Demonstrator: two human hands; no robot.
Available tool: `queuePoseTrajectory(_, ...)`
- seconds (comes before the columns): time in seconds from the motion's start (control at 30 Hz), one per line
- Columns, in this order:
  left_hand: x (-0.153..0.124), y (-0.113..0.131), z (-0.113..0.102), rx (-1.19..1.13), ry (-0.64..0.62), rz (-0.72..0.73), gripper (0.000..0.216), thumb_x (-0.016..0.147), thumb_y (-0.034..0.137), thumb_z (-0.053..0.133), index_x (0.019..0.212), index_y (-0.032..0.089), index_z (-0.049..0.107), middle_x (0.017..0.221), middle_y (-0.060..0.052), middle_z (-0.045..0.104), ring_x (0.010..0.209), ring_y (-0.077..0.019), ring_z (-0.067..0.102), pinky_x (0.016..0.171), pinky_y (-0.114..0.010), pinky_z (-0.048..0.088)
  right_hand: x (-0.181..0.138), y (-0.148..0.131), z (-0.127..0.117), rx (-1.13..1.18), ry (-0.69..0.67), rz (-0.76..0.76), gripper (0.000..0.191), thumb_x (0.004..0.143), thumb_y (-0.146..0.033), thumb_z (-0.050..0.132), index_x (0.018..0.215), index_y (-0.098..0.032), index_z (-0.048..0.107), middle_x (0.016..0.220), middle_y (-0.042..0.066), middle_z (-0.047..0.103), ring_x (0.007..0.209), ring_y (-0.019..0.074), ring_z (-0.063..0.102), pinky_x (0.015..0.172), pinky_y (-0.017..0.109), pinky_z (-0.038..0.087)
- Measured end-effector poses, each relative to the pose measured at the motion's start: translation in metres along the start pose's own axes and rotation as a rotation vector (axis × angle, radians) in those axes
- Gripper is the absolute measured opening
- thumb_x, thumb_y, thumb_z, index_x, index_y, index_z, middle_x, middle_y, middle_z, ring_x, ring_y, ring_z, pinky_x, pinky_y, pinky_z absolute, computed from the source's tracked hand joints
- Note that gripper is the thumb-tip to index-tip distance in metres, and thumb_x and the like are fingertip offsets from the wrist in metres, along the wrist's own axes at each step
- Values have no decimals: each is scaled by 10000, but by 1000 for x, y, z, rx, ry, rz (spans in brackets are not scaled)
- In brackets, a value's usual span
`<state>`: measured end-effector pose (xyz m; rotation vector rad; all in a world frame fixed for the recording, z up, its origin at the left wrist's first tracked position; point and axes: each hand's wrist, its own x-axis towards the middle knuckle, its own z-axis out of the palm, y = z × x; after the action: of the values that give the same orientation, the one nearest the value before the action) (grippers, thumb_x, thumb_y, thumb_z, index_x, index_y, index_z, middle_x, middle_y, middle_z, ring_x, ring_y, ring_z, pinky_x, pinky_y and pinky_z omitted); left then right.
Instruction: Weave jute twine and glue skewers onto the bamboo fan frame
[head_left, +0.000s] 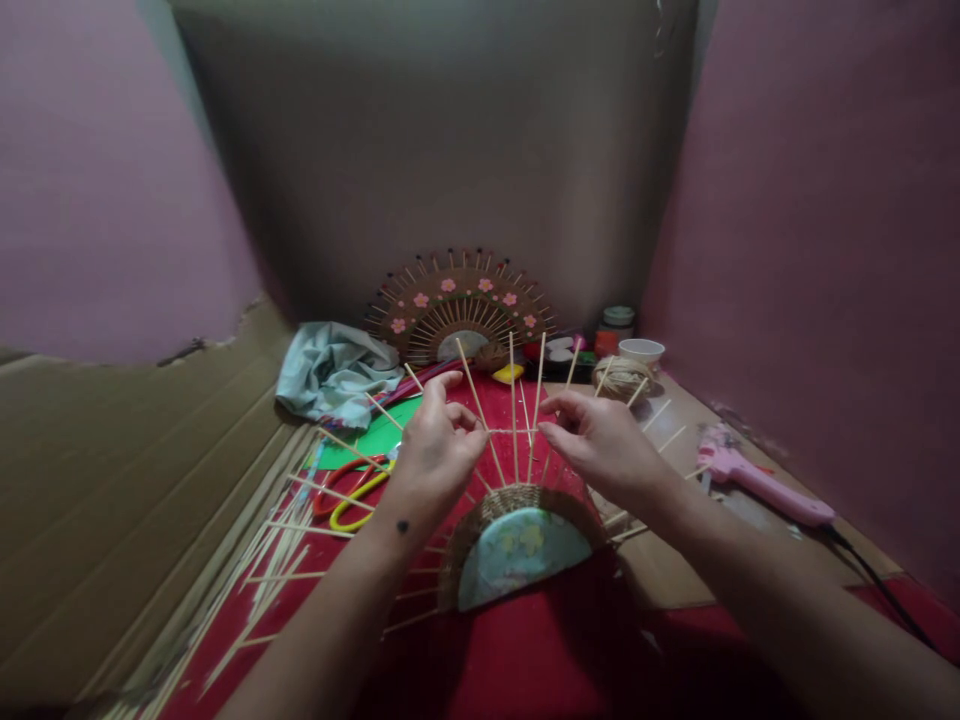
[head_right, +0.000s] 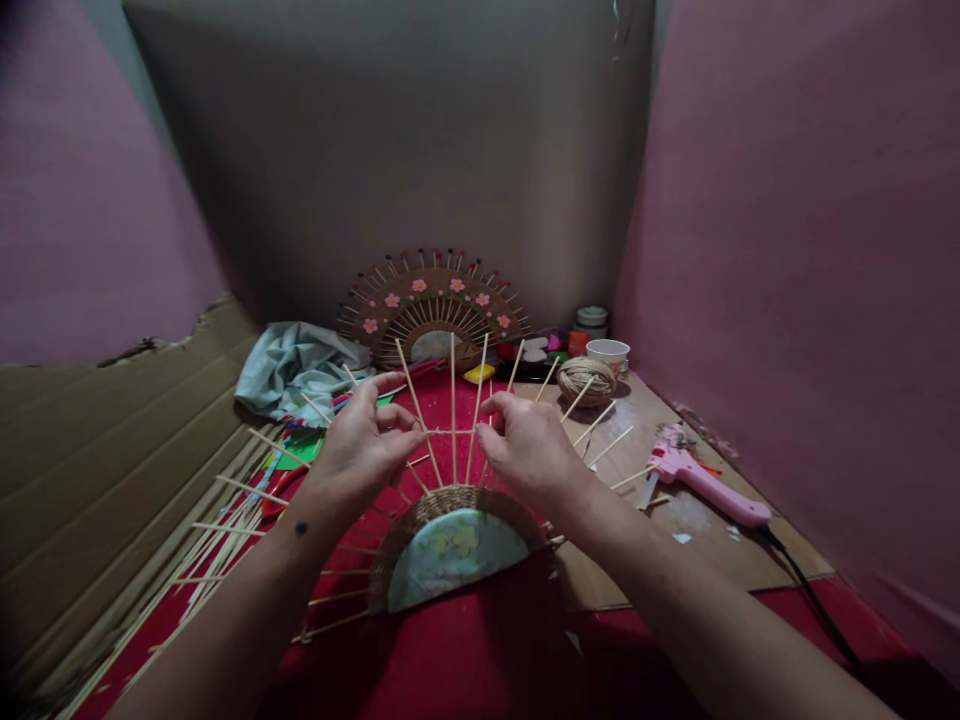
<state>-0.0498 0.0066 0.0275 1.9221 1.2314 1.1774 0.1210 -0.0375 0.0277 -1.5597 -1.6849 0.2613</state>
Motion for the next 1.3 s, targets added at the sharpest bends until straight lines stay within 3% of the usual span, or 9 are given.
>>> queuePoseTrajectory(0.2,-1,0,0,-13,-3,-11,599,647,141,560,1223,158,397,606,54,567,453,-88,486,491,-216,393,6,-4,-5,-25,-106,13,229,729,-174,495,792,-123,710,691,75,674,594,142,542,574,264,382)
queuePoseTrajectory(0.37,-1,-1,0,-31,0,-5,602,642,132,563,1221,167,402,607,56,565,442,-84,478,486,-216,391,9,-9,-8,-34,-168,49,237,722,-146,479,728,-120,715,694,82,680,587,139,536,565,263,377)
queuePoseTrajectory(0.5,0,0,0,-51,-6,-10,603,633,124,567,1214,165,410,603,56,565,441,-83,475,481,-214,386,11,-6,-8,14,-184,86,217,714,-164,491,668,-117,698,616,58,631,550,118,483,531,251,350)
queuePoseTrajectory(0.73,-1,2,0,-63,-8,-12,601,633,121,568,1212,160,411,596,53,563,444,-85,475,472,-211,376,12,0,-4,274,-197,272,147,692,-197,525,663,-120,647,403,-72,359,351,45,289,387,224,211)
queuePoseTrajectory(1.03,0,3,-1,-40,-10,-29,591,626,137,589,1190,171,417,598,63,560,439,-84,479,482,-215,387,12,-5,-3,437,-170,351,59,682,-148,552,640,-134,591,386,-89,362,333,28,281,356,204,180)
queuePoseTrajectory(1.3,3,4,-1,-39,-52,-51,578,656,160,588,1194,159,377,597,70,549,386,-65,454,414,-188,353,14,5,1,443,-149,270,76,673,-179,549,665,-138,611,402,-77,375,349,42,289,378,223,209)
